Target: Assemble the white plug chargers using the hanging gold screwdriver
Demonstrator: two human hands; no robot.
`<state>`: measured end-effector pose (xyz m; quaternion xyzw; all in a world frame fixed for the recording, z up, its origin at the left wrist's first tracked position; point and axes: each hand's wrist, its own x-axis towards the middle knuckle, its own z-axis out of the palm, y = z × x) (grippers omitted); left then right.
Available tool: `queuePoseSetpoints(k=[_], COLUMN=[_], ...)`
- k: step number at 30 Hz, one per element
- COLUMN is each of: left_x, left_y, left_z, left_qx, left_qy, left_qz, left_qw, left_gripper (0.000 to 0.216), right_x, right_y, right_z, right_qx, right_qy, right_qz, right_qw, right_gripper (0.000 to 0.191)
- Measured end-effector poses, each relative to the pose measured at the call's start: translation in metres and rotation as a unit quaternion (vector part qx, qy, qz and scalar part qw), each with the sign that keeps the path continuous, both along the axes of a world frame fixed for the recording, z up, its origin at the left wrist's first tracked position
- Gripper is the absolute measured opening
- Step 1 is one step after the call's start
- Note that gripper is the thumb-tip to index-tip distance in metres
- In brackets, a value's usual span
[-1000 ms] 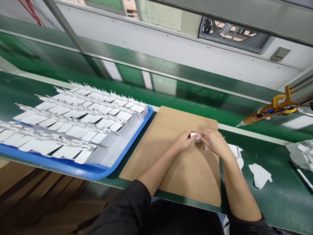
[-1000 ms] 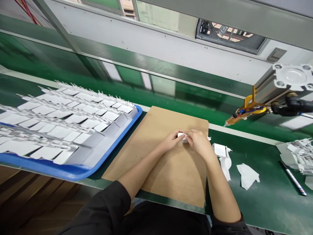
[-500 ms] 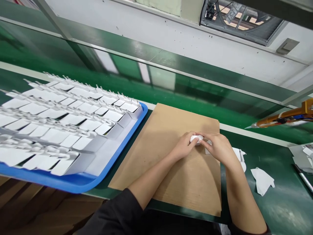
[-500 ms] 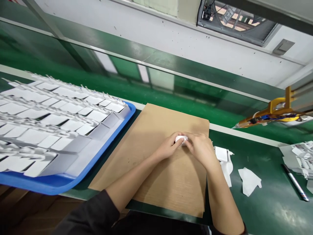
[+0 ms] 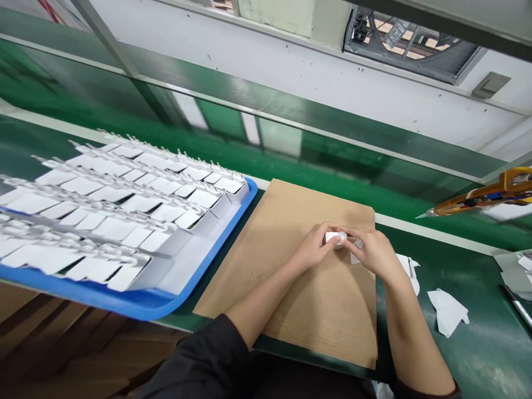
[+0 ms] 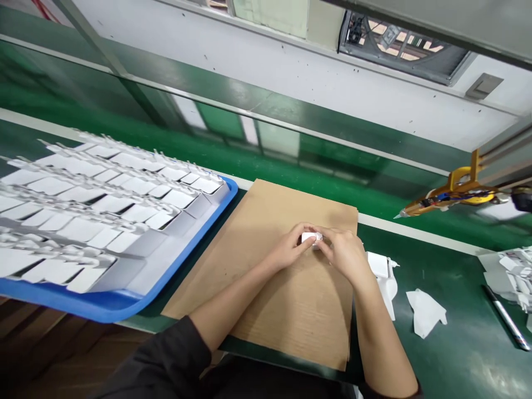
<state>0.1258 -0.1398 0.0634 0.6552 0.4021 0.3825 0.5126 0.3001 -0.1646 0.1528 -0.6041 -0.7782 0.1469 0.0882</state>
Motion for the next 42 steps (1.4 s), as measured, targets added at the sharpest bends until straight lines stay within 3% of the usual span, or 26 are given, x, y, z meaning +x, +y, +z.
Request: queuePoseSetpoints(k=[9,13,16,20,22,25,28,33,37,42], left_x=[-0.017,-0.014,-0.023,-0.075,-0.115,-0.171,-0.204,-0.21,-0.203,-0.2], left_y=[0.012,0.01,-0.001,-0.036,-0.058,-0.087,-0.1,-0.08,-0.051,-0.029], left_z=[0.004,0.021,0.041,0.053,0.049,0.034,0.02,0.016,0.026,0.031], left_qx=[0.162,0.156,0.164,0.165,0.145,0.106,0.068,0.01,0.053,0.066], left_qy=[0.147,0.218,0.238,0.209,0.209,0.216,0.26,0.342,0.42,0.446], left_qz=[-0.065,-0.062,-0.048,0.082,0.205,0.385,0.475,0.45,0.388,0.367], left_qw=[0.974,0.961,0.956,0.96,0.945,0.891,0.838,0.825,0.818,0.814], left_gripper=[0.024,0.024,0.019,0.026,0.026,0.025,0.021,0.024,0.024,0.027], right_x=[0.017,0.022,0.022,0.027,0.032,0.04,0.041,0.033,0.033,0.033], right_y=[0.01,0.018,0.013,-0.001,-0.003,-0.001,0.001,-0.001,-0.002,-0.004], right_z=[-0.013,-0.014,-0.001,0.019,0.024,0.023,0.021,0.022,0.021,0.023], right_qx=[0.032,0.03,-0.008,0.012,0.033,0.02,0.007,0.001,-0.003,-0.005], right_qy=[0.004,-0.021,0.004,0.071,0.085,0.093,0.096,0.081,0.066,0.064], right_qz=[0.032,0.038,0.051,0.03,0.021,0.024,0.032,0.051,0.068,0.067], right_qw=[0.999,0.999,0.999,0.997,0.996,0.995,0.995,0.995,0.996,0.996], right_gripper=[0.036,0.045,0.058,0.074,0.074,0.073,0.076,0.076,0.074,0.07])
